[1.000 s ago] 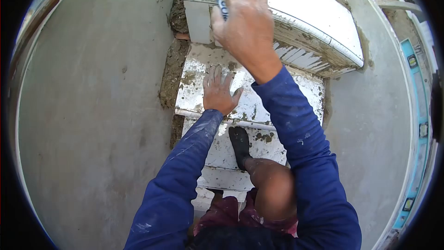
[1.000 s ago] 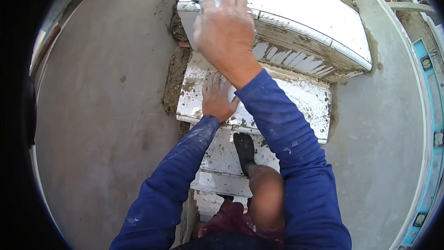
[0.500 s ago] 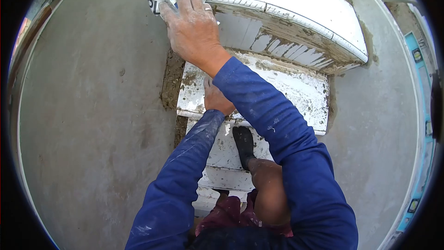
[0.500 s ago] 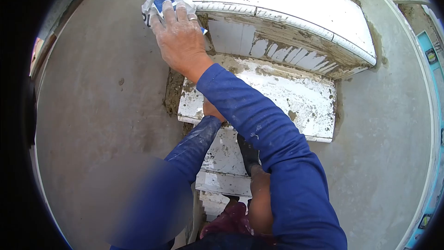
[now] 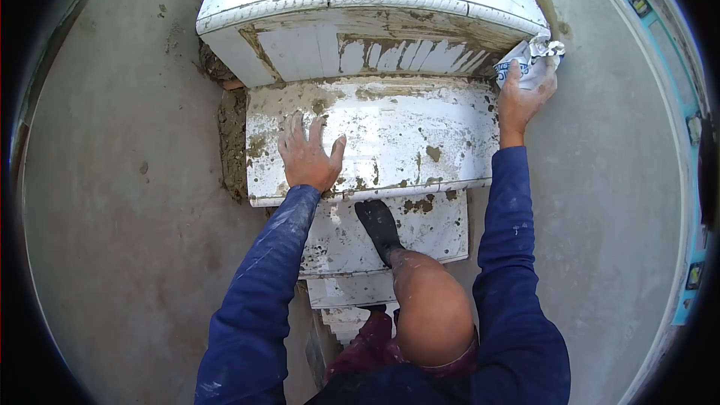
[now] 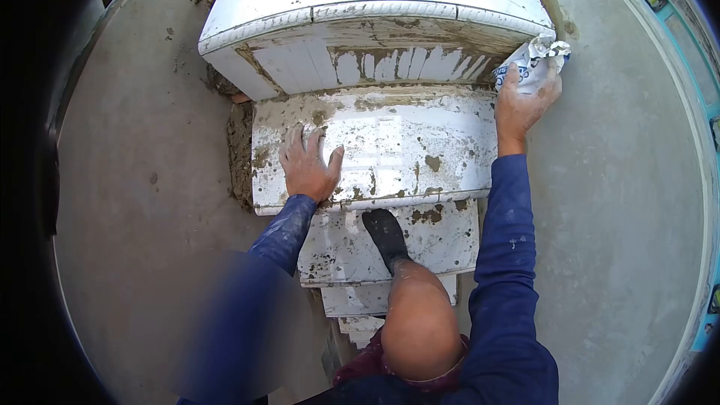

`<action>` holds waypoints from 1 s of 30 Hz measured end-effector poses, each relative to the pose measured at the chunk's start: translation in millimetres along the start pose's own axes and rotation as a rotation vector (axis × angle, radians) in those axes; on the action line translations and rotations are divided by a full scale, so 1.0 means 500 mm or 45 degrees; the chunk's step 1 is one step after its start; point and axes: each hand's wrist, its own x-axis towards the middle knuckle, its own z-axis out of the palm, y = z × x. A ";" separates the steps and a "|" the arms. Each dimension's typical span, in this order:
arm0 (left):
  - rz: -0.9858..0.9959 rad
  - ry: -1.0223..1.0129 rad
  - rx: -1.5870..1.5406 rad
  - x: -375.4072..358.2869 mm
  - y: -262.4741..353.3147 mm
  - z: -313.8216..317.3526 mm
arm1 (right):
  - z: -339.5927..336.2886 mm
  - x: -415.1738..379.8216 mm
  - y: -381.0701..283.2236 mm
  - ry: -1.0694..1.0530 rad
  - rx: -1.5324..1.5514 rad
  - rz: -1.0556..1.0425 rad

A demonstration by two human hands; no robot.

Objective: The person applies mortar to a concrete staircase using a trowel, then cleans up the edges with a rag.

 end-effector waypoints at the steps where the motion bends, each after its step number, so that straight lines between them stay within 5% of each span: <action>1: -0.009 -0.003 0.001 0.002 0.000 -0.001 | 0.026 0.007 0.026 0.006 -0.021 -0.004; 5: -0.007 0.001 0.027 0.002 0.003 -0.002 | 0.098 -0.058 -0.103 -0.105 0.155 -0.117; 9: -0.001 -0.030 0.041 0.003 0.007 -0.010 | 0.130 -0.169 -0.266 -0.657 0.516 -0.643; 12: 0.018 -0.007 0.032 0.003 0.007 -0.007 | 0.069 -0.111 -0.200 -0.272 0.564 -0.144; 14: 0.018 -0.005 0.040 0.004 0.008 -0.006 | 0.023 -0.041 -0.087 -0.008 -0.028 -0.250; 19: 0.018 0.003 0.056 0.004 0.009 -0.007 | -0.069 0.062 -0.017 0.226 -0.067 -0.389; 22: 0.015 0.009 0.046 0.003 0.009 -0.004 | -0.093 0.069 0.012 0.338 -0.628 -0.463; 25: 0.000 -0.018 0.057 0.004 0.005 0.004 | -0.015 0.057 0.027 0.157 -0.992 -0.482; 30: 0.026 -0.003 0.070 0.003 0.006 0.002 | 0.072 0.000 0.082 0.070 -0.646 -0.164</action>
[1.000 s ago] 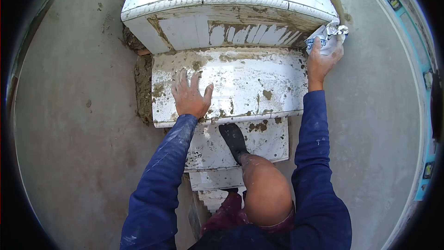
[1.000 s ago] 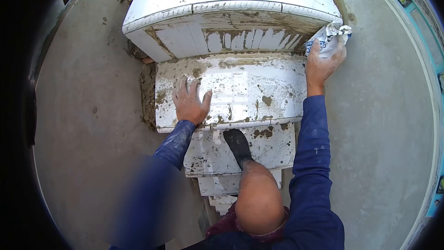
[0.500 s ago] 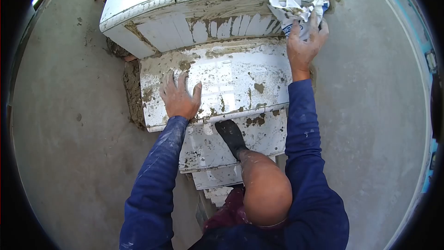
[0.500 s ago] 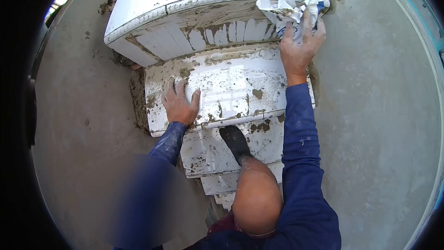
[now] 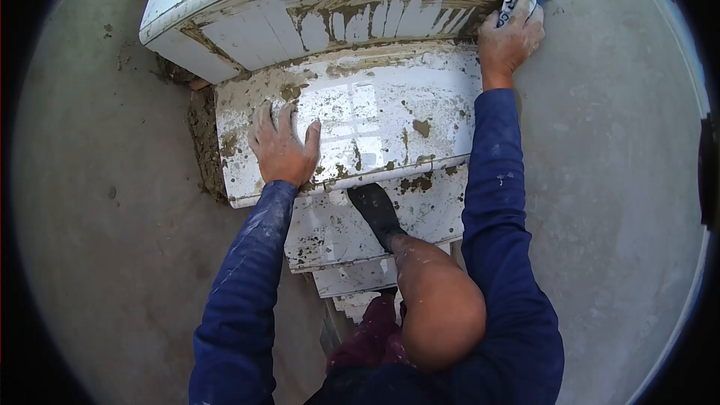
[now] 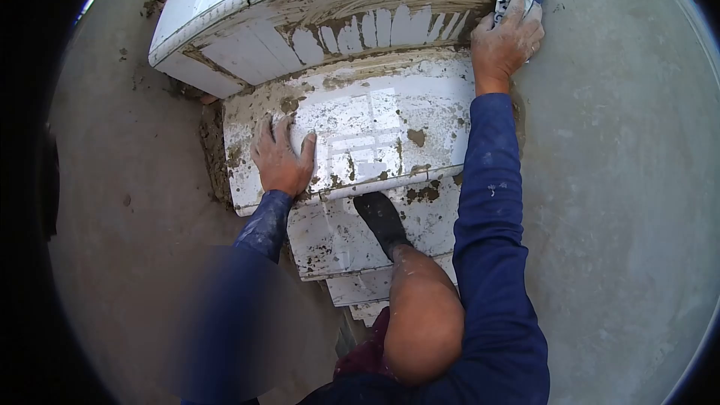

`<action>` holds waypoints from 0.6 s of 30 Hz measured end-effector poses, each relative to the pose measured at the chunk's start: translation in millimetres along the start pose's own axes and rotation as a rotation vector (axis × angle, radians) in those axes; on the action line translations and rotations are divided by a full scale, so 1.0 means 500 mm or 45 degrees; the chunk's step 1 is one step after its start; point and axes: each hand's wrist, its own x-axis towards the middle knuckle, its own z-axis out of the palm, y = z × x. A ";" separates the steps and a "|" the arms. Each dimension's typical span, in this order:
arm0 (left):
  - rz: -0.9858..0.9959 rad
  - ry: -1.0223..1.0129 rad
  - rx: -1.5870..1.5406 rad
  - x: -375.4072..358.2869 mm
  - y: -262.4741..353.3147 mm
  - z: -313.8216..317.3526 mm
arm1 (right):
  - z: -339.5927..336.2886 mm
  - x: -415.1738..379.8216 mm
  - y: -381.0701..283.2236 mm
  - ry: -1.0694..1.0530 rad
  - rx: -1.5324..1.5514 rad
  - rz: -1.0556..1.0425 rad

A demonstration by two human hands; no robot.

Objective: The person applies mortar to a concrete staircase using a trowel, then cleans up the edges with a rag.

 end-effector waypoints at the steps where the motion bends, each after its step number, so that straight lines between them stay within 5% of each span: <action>1: 0.007 0.008 0.001 0.001 0.001 0.000 | -0.007 -0.028 0.002 -0.189 0.053 0.066; 3: 0.007 0.017 -0.011 -0.005 0.003 -0.002 | -0.037 -0.073 0.005 -0.553 0.168 0.189; 9: 0.006 -0.005 0.007 0.000 0.000 0.002 | -0.090 0.024 -0.010 0.153 0.071 -0.040; 12: -0.005 -0.012 -0.002 0.001 0.002 -0.001 | -0.004 -0.019 -0.019 -0.032 0.095 0.073; 15: -0.020 -0.011 -0.026 0.002 -0.002 0.003 | -0.039 -0.123 -0.003 -0.815 0.536 0.168; 18: 0.019 0.047 0.004 0.005 -0.001 -0.001 | -0.060 -0.109 0.027 -0.171 0.518 0.341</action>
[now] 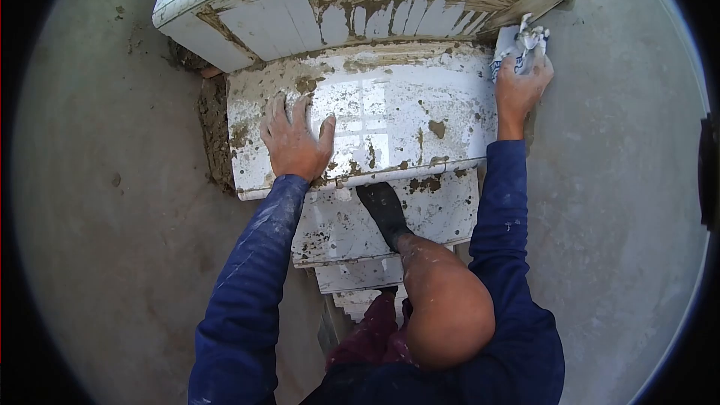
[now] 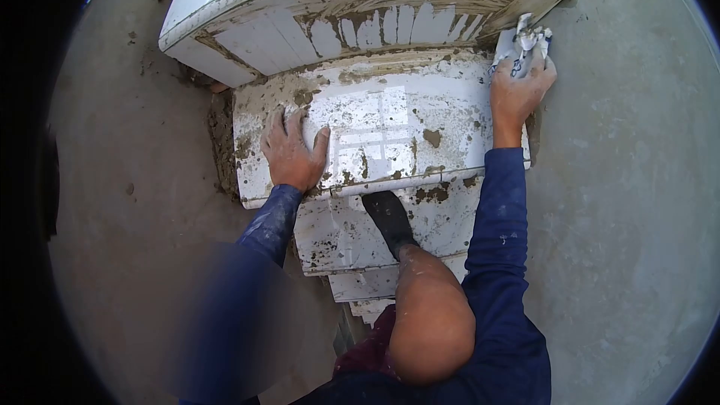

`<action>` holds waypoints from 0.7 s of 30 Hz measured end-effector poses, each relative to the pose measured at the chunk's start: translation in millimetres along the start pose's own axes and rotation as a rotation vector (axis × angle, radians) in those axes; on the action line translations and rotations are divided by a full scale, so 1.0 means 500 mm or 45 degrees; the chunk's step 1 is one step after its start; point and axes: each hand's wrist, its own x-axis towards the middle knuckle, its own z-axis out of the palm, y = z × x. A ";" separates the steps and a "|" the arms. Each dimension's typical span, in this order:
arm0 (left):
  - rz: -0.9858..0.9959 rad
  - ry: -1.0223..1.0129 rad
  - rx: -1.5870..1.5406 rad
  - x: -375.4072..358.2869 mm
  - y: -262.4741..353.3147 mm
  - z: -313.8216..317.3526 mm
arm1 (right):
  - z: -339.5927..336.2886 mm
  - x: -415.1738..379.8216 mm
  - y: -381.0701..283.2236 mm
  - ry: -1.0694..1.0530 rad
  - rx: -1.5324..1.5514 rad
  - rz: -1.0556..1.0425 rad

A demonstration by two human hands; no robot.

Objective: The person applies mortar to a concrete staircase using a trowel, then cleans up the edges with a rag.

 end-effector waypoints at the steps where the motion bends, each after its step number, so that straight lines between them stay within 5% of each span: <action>1: 0.008 0.001 0.001 -0.005 0.001 -0.001 | -0.001 -0.004 -0.001 -0.086 -0.124 -0.019; 3: 0.002 -0.007 -0.002 -0.008 -0.002 0.002 | 0.025 0.022 -0.005 -0.217 -0.367 -0.070; 5: -0.005 -0.001 -0.007 -0.005 -0.002 0.004 | 0.089 -0.031 -0.021 -0.426 -0.037 0.281; 7: 0.000 0.002 -0.010 0.000 0.000 0.004 | 0.037 -0.032 -0.051 -0.856 0.088 0.153; 10: -0.014 0.008 0.004 -0.003 -0.005 0.007 | -0.047 0.001 -0.062 -0.414 -0.424 -0.155; 14: -0.040 -0.046 -0.009 -0.004 -0.001 0.001 | 0.000 0.016 -0.022 -0.619 -1.038 -0.420; 21: -0.019 0.010 0.012 -0.007 -0.012 0.014 | 0.068 0.031 0.045 -1.051 -0.869 -0.221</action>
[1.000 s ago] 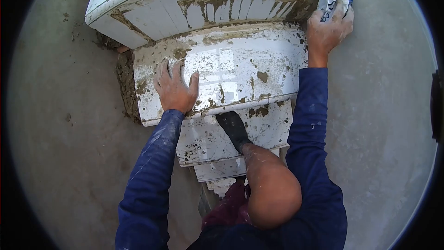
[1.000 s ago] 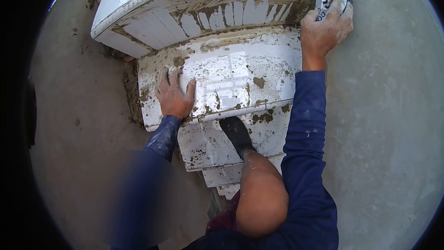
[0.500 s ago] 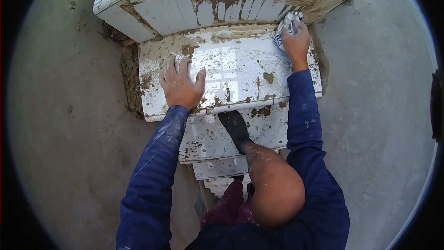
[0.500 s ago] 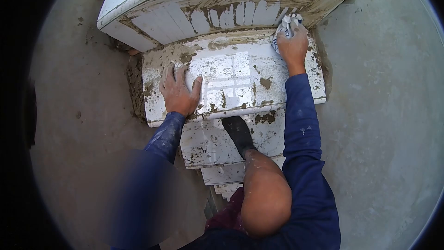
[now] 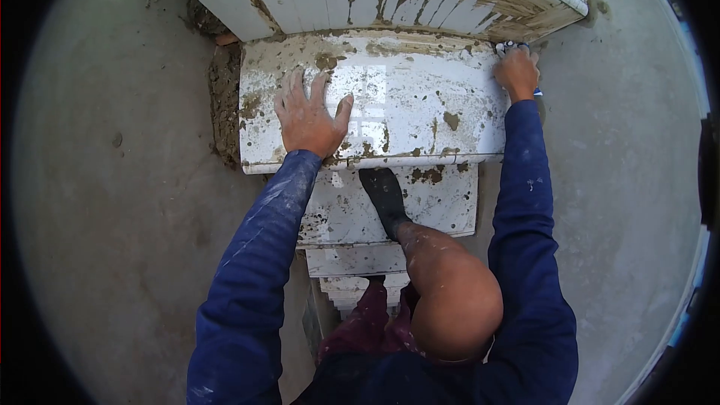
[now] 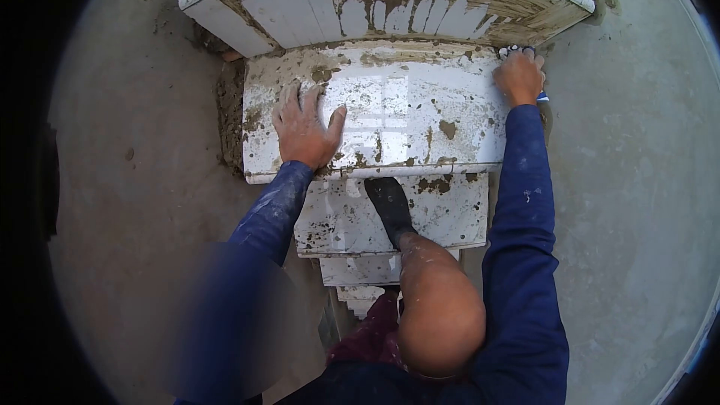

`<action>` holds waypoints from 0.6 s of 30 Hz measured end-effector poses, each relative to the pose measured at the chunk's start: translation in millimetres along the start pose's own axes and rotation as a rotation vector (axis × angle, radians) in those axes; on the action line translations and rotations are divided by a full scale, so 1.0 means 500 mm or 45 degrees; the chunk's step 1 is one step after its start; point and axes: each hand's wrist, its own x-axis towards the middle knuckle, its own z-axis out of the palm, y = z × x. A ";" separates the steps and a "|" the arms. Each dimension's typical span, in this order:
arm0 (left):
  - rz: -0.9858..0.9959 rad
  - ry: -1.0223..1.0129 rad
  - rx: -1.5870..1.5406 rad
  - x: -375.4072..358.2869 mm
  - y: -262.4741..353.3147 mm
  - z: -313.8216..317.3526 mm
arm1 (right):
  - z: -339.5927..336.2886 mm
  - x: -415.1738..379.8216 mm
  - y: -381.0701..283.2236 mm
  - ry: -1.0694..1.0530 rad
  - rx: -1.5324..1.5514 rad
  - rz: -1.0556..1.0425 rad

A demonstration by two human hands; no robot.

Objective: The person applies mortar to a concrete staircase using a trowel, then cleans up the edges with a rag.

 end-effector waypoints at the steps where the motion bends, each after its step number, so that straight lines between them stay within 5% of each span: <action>1: -0.016 -0.036 0.018 0.001 0.000 -0.002 | 0.002 0.007 0.026 0.014 0.106 -0.059; 3: -0.014 -0.027 -0.010 0.003 -0.001 -0.005 | -0.008 0.007 0.046 0.036 0.320 -0.185; 6: -0.014 -0.017 -0.039 -0.004 0.000 -0.004 | -0.077 -0.023 0.010 -0.041 -0.140 -0.031; 13: -0.018 0.007 -0.062 -0.001 -0.007 0.006 | -0.002 -0.002 -0.037 -0.095 0.204 0.024; 18: 0.006 0.033 -0.243 -0.005 -0.017 -0.010 | -0.049 -0.108 -0.310 -0.008 0.293 -0.298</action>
